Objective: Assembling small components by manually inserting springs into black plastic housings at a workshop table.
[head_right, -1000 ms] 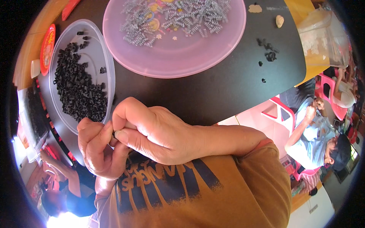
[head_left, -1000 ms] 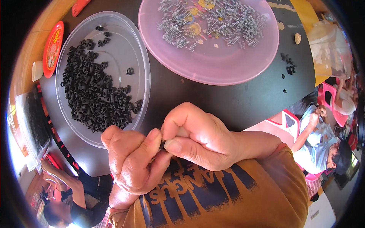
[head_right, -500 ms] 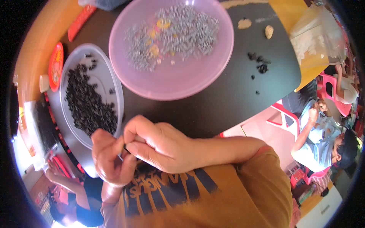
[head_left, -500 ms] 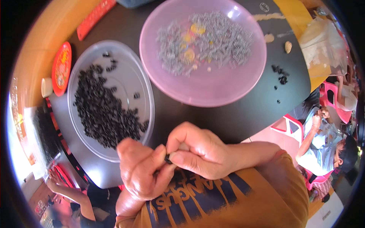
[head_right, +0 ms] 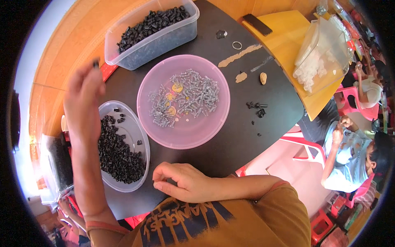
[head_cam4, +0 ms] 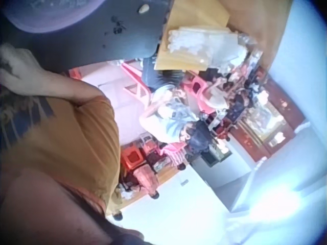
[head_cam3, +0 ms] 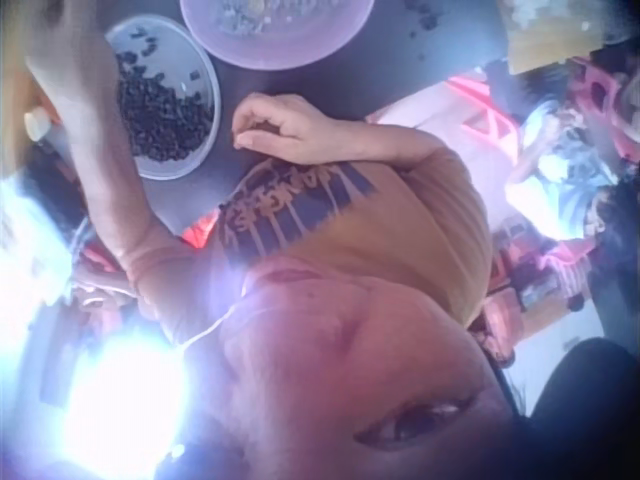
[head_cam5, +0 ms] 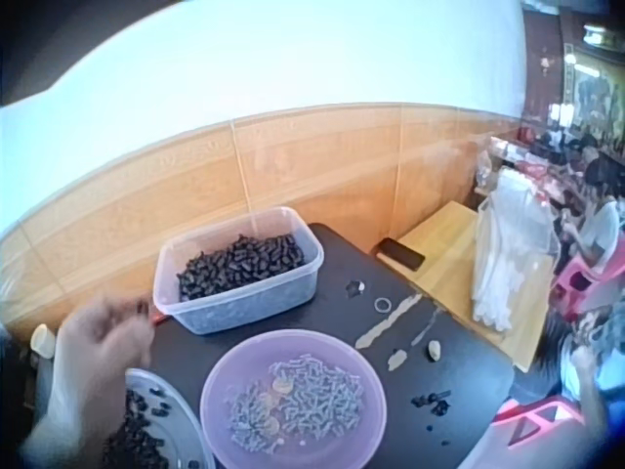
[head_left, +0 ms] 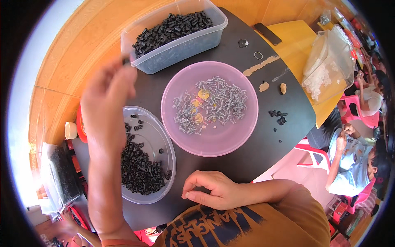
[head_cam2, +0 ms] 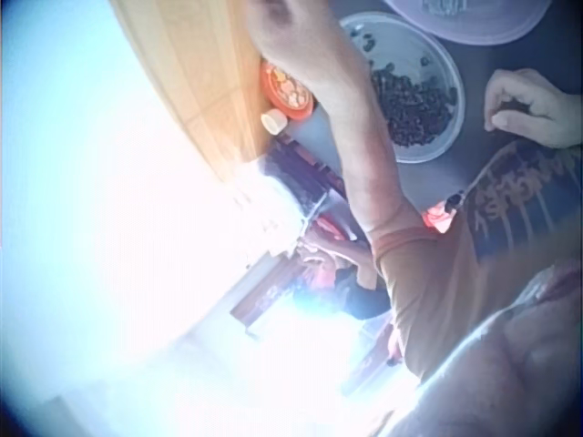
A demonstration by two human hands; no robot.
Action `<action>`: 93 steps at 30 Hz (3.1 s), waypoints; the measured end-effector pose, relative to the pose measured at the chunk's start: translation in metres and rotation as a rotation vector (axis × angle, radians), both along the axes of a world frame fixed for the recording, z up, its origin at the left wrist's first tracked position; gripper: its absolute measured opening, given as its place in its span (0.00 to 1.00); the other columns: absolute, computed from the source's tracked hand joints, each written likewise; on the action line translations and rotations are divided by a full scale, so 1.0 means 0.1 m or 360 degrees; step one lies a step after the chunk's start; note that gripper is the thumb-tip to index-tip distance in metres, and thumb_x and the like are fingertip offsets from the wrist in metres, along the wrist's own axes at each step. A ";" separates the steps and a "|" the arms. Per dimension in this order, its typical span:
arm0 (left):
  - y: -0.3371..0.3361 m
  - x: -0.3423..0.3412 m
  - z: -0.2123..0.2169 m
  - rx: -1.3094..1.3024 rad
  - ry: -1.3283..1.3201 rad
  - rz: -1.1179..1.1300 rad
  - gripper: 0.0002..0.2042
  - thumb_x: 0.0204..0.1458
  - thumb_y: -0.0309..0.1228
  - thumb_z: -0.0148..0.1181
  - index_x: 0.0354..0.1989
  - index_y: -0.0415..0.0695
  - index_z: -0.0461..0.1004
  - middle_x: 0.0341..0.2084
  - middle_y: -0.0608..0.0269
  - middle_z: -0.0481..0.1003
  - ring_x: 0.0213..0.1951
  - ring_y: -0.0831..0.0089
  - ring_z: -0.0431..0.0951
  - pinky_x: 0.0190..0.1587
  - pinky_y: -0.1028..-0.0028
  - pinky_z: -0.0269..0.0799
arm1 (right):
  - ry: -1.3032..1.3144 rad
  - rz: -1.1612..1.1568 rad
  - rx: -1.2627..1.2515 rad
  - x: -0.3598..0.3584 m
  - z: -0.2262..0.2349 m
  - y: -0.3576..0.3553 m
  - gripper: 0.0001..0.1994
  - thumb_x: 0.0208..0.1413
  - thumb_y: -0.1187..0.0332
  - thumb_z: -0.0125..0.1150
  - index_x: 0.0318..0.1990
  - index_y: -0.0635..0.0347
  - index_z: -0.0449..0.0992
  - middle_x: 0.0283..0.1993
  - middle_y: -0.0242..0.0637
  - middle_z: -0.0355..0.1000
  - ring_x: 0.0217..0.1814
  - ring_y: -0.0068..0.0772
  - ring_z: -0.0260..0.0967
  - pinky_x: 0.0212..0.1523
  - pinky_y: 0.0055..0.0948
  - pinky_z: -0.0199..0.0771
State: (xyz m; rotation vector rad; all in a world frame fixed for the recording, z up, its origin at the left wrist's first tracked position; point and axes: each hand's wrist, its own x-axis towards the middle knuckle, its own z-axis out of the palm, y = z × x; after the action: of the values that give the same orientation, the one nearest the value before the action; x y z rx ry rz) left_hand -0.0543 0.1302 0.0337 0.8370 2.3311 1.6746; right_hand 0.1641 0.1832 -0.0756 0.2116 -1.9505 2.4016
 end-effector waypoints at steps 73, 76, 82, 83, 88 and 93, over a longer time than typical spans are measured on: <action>-0.90 0.48 -0.56 -0.0769 0.0804 -0.0427 0.08 0.38 0.20 0.64 0.29 0.40 0.72 0.26 0.58 0.72 0.28 0.61 0.71 0.31 0.67 0.67 | 0.0407 -0.0459 0.0393 -0.13 -0.05 -0.08 0.11 0.50 0.76 0.62 0.41 0.65 0.71 0.31 0.37 0.73 0.26 0.32 0.68 0.34 0.31 0.68; -0.90 0.73 -0.39 -0.0492 0.0515 -0.0561 0.10 0.35 0.18 0.65 0.28 0.40 0.74 0.24 0.59 0.72 0.24 0.65 0.70 0.26 0.70 0.65 | 0.0066 -0.0537 0.0031 -0.08 -0.03 -0.12 0.15 0.51 0.73 0.62 0.46 0.66 0.69 0.33 0.37 0.71 0.30 0.33 0.69 0.34 0.30 0.68; -0.96 1.01 -0.42 -0.0419 0.0565 -0.0704 0.15 0.31 0.21 0.70 0.32 0.40 0.75 0.25 0.60 0.72 0.23 0.67 0.69 0.25 0.71 0.60 | 0.0124 -0.0186 -0.0237 -0.10 -0.01 -0.01 0.15 0.56 0.75 0.59 0.49 0.70 0.67 0.47 0.45 0.71 0.44 0.31 0.71 0.44 0.26 0.70; -0.94 1.03 -0.43 -0.0417 0.0640 -0.0685 0.16 0.31 0.20 0.69 0.32 0.40 0.75 0.25 0.60 0.72 0.23 0.67 0.69 0.25 0.71 0.61 | 0.0044 -0.0174 -0.0397 -0.07 -0.01 0.00 0.13 0.55 0.77 0.59 0.48 0.69 0.68 0.46 0.45 0.71 0.44 0.32 0.71 0.44 0.26 0.71; -0.88 0.96 -0.37 -0.0315 0.0511 -0.0751 0.14 0.32 0.18 0.67 0.31 0.39 0.75 0.23 0.60 0.73 0.22 0.67 0.70 0.26 0.69 0.62 | 0.0183 -0.0244 -0.0346 -0.06 -0.04 0.04 0.11 0.54 0.78 0.59 0.45 0.68 0.69 0.43 0.44 0.73 0.41 0.34 0.73 0.41 0.26 0.72; -0.57 0.76 -0.32 -0.0407 0.0605 -0.0607 0.09 0.38 0.15 0.59 0.31 0.35 0.74 0.23 0.58 0.72 0.23 0.67 0.71 0.28 0.70 0.65 | 0.0235 -0.0379 -0.0418 -0.05 -0.04 -0.05 0.09 0.53 0.79 0.59 0.41 0.66 0.70 0.42 0.44 0.73 0.40 0.32 0.74 0.40 0.26 0.72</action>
State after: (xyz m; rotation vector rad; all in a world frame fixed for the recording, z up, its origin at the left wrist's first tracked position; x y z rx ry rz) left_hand 0.0216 0.0736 0.0015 1.5308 2.3369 1.1132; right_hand 0.1595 0.1784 -0.0794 0.1328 -1.4880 2.3762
